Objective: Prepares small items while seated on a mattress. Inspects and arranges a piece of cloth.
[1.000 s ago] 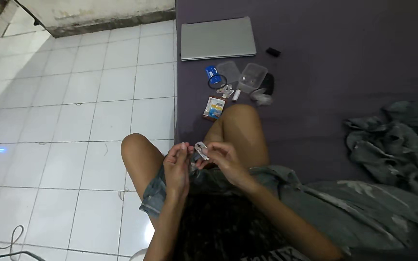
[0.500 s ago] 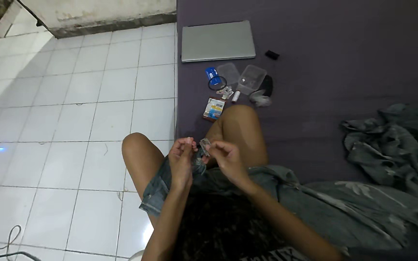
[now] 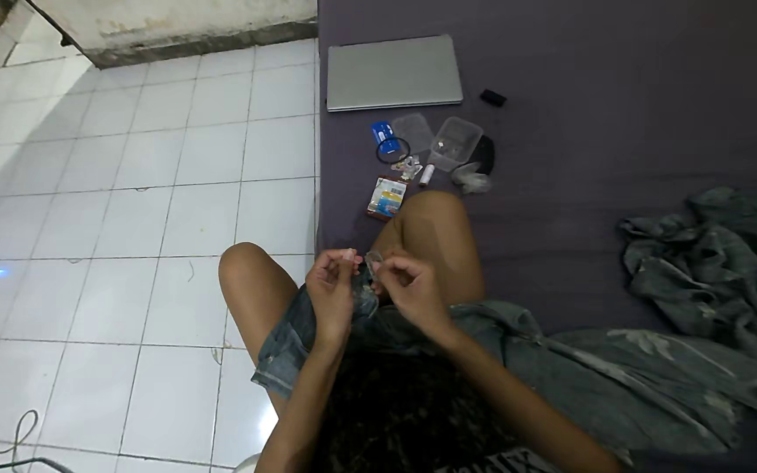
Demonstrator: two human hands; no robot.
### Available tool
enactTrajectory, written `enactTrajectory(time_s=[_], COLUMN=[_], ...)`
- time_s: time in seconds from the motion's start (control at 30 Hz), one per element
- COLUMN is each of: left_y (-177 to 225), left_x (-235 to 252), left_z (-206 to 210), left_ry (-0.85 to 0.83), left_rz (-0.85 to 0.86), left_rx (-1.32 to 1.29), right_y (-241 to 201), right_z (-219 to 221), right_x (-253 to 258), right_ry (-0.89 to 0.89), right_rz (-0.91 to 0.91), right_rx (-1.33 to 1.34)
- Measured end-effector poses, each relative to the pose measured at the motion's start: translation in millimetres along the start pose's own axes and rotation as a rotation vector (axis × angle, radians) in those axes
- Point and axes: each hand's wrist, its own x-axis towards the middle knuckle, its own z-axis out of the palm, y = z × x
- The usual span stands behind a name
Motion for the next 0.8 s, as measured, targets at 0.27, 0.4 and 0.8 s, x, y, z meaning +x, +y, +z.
enactTrajectory(time_s=[0.27, 0.4, 0.8], left_y=[-20, -28, -17], left_x=[8, 21, 58], left_z=[12, 11, -10], left_ry=[0.022, 0.051, 0.137], left_rz=[0.176, 0.185, 0.227], left_rx=[0.156, 0.187, 0.241], right_y=[17, 22, 12], right_z=[10, 19, 19], right_x=[14, 25, 14], right_ry=[0.091, 0.104, -0.084], right_rz=[-0.101, -0.071, 0.002], right_rx=[-0.325, -0.38, -0.297])
